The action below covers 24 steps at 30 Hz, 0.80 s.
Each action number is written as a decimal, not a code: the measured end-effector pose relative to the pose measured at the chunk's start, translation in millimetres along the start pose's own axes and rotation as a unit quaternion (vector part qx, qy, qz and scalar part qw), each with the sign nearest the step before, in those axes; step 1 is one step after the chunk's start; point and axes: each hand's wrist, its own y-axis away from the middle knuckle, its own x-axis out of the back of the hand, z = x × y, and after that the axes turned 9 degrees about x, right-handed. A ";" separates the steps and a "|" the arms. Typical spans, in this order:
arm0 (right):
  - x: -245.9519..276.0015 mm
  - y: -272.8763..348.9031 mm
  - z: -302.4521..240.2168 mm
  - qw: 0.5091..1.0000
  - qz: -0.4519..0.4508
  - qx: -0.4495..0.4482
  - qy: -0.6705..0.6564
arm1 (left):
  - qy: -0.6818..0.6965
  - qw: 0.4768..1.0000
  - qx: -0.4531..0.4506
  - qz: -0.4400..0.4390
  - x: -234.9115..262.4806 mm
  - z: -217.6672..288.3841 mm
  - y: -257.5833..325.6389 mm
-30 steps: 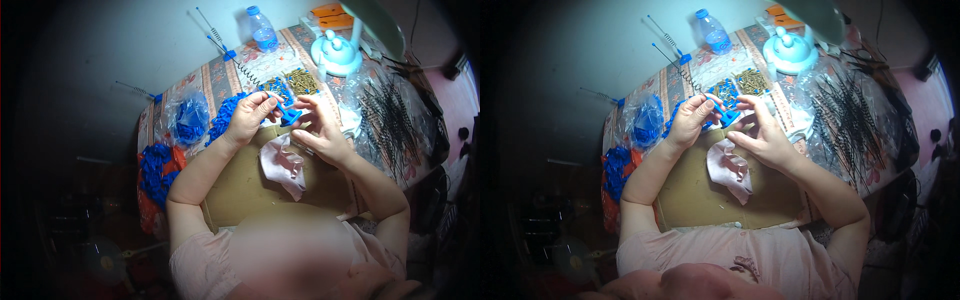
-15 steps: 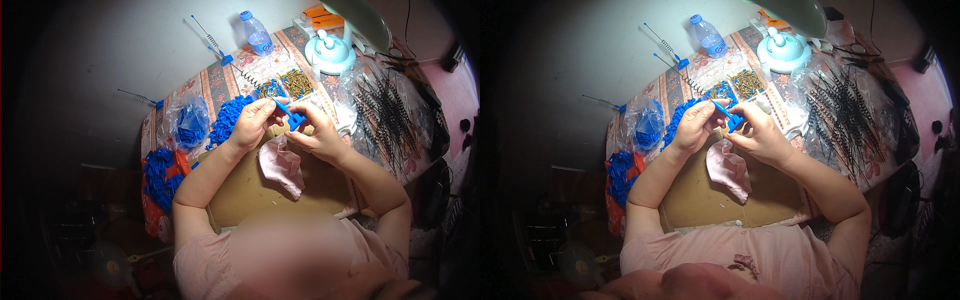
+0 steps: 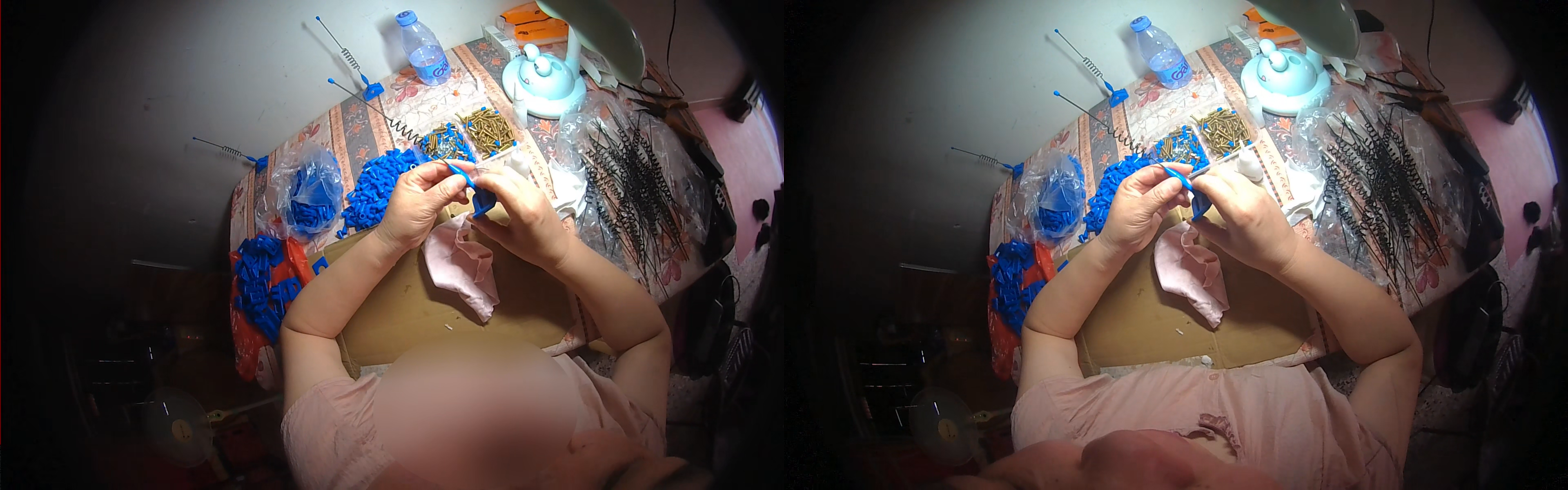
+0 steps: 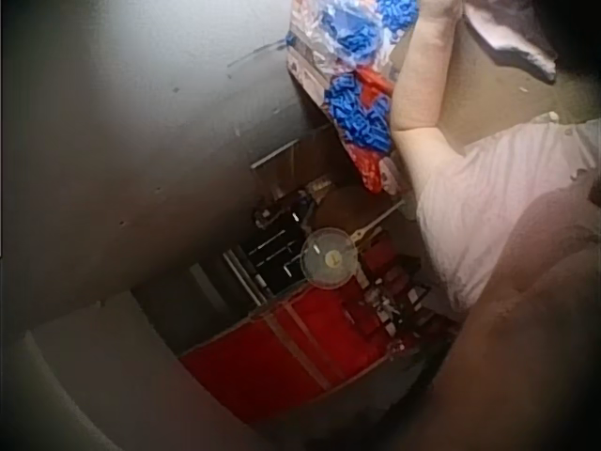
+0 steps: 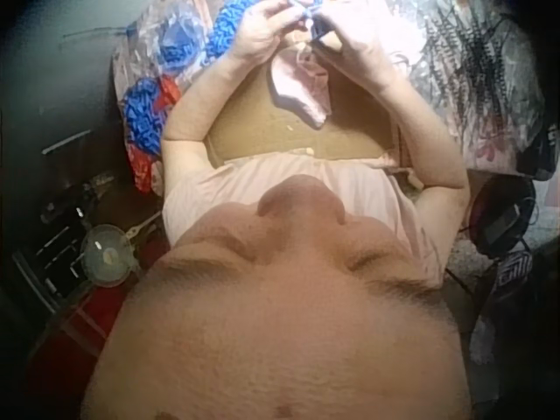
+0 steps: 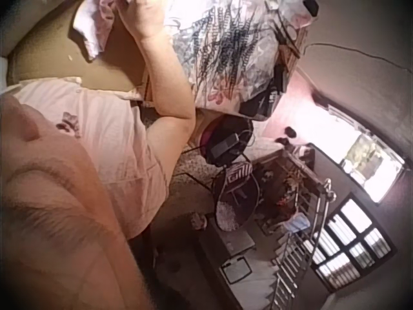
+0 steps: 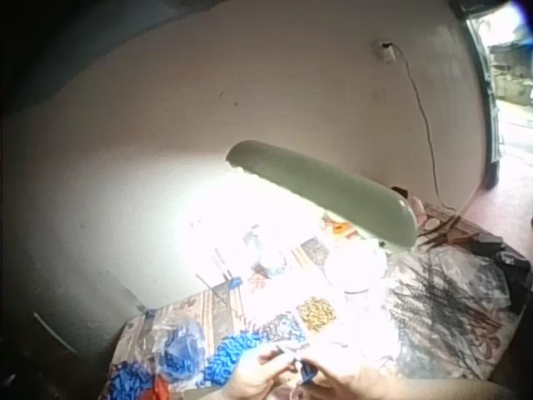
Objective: Assembling small blue plastic components and metal springs at a workbench using a screwdriver.
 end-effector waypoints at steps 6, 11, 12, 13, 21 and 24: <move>3.8 -5.3 -12.5 0.999 0.007 -0.008 -0.036 | -0.015 0.999 -0.046 0.003 3.0 10.4 12.3; 7.5 -4.9 -19.4 0.996 -0.022 -0.078 0.025 | -0.050 0.990 -0.115 0.067 17.5 39.3 37.8; 7.6 -3.5 -21.6 0.996 -0.028 -0.078 0.019 | -0.047 0.990 -0.114 0.074 19.8 41.9 45.7; 7.8 -2.7 -23.1 0.991 -0.096 -0.078 0.042 | -0.068 0.987 -0.114 0.091 21.8 44.1 52.1; -6.5 14.3 -41.6 0.935 -0.282 -0.046 0.209 | -0.198 0.974 -0.041 0.100 10.4 26.6 92.9; -9.3 12.0 -42.8 0.961 -0.233 -0.022 0.145 | -0.196 0.977 -0.017 0.084 4.9 10.1 102.0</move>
